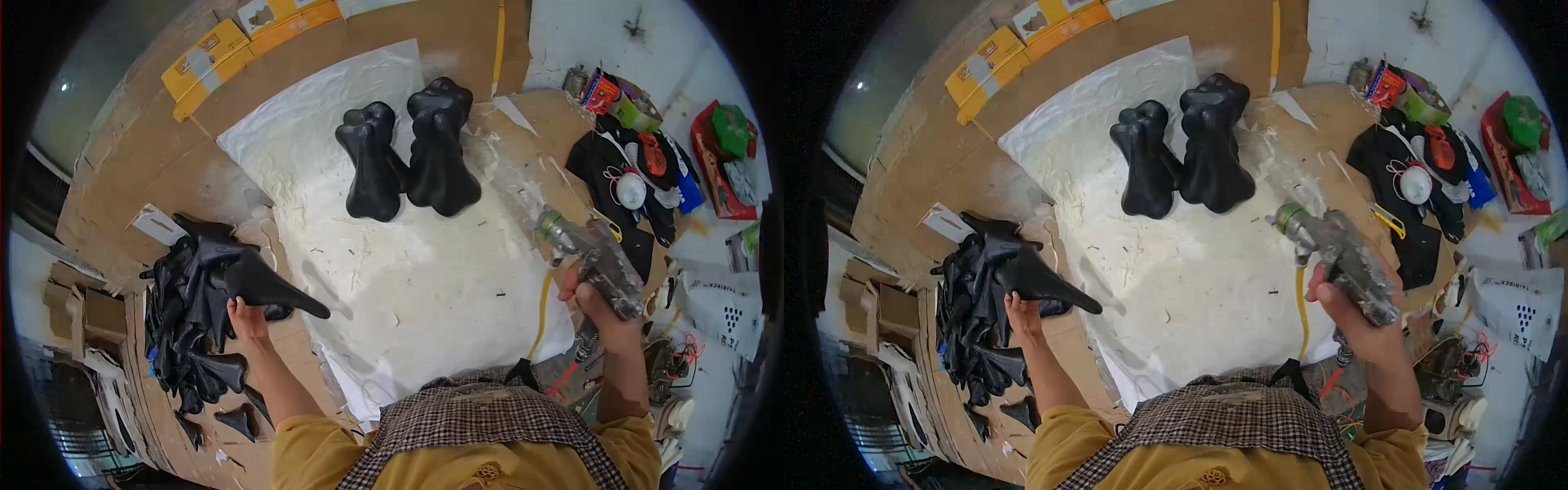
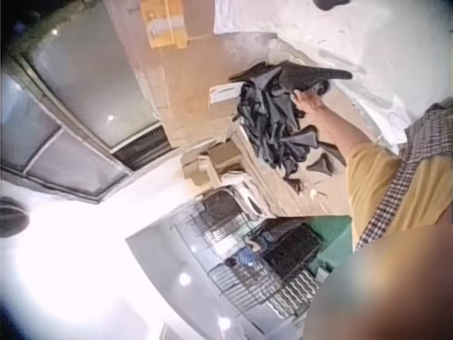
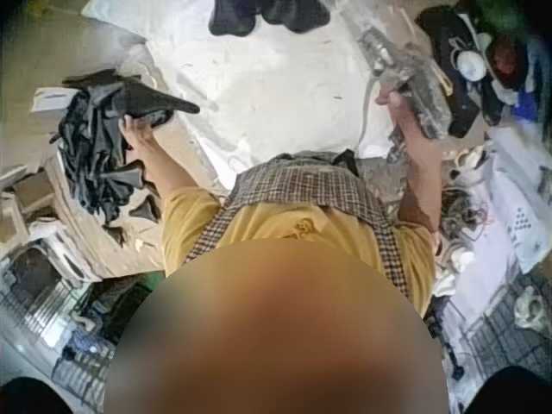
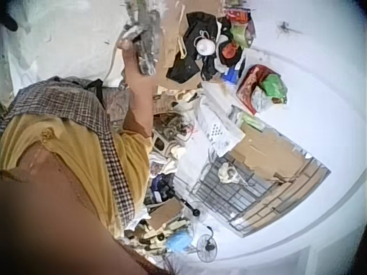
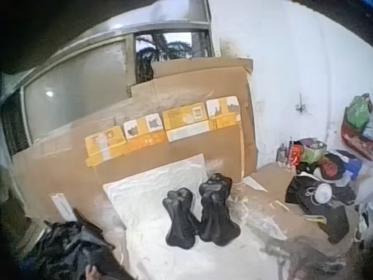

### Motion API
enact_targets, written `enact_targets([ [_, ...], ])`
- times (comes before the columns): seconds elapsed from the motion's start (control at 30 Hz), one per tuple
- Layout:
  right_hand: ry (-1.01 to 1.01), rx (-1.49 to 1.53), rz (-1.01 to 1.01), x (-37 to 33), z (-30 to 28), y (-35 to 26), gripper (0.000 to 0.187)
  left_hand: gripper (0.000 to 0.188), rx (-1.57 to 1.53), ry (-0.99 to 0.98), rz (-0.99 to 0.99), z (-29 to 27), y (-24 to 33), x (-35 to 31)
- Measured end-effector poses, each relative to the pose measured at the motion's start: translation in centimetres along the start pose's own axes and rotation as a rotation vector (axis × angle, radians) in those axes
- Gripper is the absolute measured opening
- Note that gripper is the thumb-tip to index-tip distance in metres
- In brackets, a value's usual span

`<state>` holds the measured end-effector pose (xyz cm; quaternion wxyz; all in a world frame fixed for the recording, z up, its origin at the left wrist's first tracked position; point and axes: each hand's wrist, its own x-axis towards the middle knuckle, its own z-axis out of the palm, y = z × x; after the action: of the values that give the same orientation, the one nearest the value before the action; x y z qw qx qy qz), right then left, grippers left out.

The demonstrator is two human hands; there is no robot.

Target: Sorting and cleaning bicycle saddles using an air blow gun in a workshop environment.

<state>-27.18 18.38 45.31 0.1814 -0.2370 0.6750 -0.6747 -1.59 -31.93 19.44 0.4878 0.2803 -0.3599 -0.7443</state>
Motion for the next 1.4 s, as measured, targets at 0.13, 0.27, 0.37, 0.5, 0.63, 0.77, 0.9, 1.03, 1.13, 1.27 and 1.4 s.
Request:
enact_targets([
  [0.13, -0.021, -0.103, -0.016, 0.4, 1.5, 1.4, 0.045, 0.02, -0.159, 0.001, -0.005, 0.4, -1.6, 1.6],
  [0.27, -0.186, -0.254, 0.182, 0.5, 2.5, 3.7, 0.048, 0.025, -0.242, -0.118, -0.094, 4.9, -3.6, 4.8],
  [0.37, -0.124, -0.227, 0.183, 1.1, 2.6, 3.3, 0.049, 0.03, -0.357, -0.24, -0.157, 6.9, -5.4, 8.4],
  [0.5, 0.099, 0.003, 0.002, 2.2, 2.3, 0.8, 0.052, 0.046, -0.187, -0.416, -0.24, 13.2, -9.4, 11.1],
  [0.63, 0.085, -0.115, 0.068, 1.0, -0.8, 0.5, 0.059, 0.048, -0.15, -0.602, -0.417, 22.3, -12.7, 11.4],
  [0.77, 0.005, -0.488, 0.309, -0.1, -3.8, 1.0, 0.057, 0.038, 0.133, -0.654, -0.431, 26.9, -16.0, 12.6],
  [0.9, 0.179, -0.346, 0.265, -0.7, -5.3, 0.5, 0.052, 0.032, 0.468, -0.69, -0.413, 30.2, -17.7, 11.8],
  [1.03, 0.338, -0.082, -0.009, -0.6, -4.8, -0.5, 0.052, 0.029, 0.723, -0.768, -0.248, 29.8, -16.6, 10.6],
  [1.13, 0.226, -0.223, 0.076, -0.7, -6.9, 0.8, 0.051, 0.029, 0.647, -0.76, -0.247, 28.7, -14.4, 8.0],
  [1.27, 0.122, -0.329, 0.227, -1.4, -8.6, 4.7, 0.046, 0.038, 0.279, -0.806, -0.269, 32.2, -12.4, 3.0],
  [1.4, 0.082, -0.242, 0.256, -1.1, -9.2, 5.7, 0.05, 0.053, 0.197, -0.941, -0.408, 36.5, -16.6, -0.4],
])
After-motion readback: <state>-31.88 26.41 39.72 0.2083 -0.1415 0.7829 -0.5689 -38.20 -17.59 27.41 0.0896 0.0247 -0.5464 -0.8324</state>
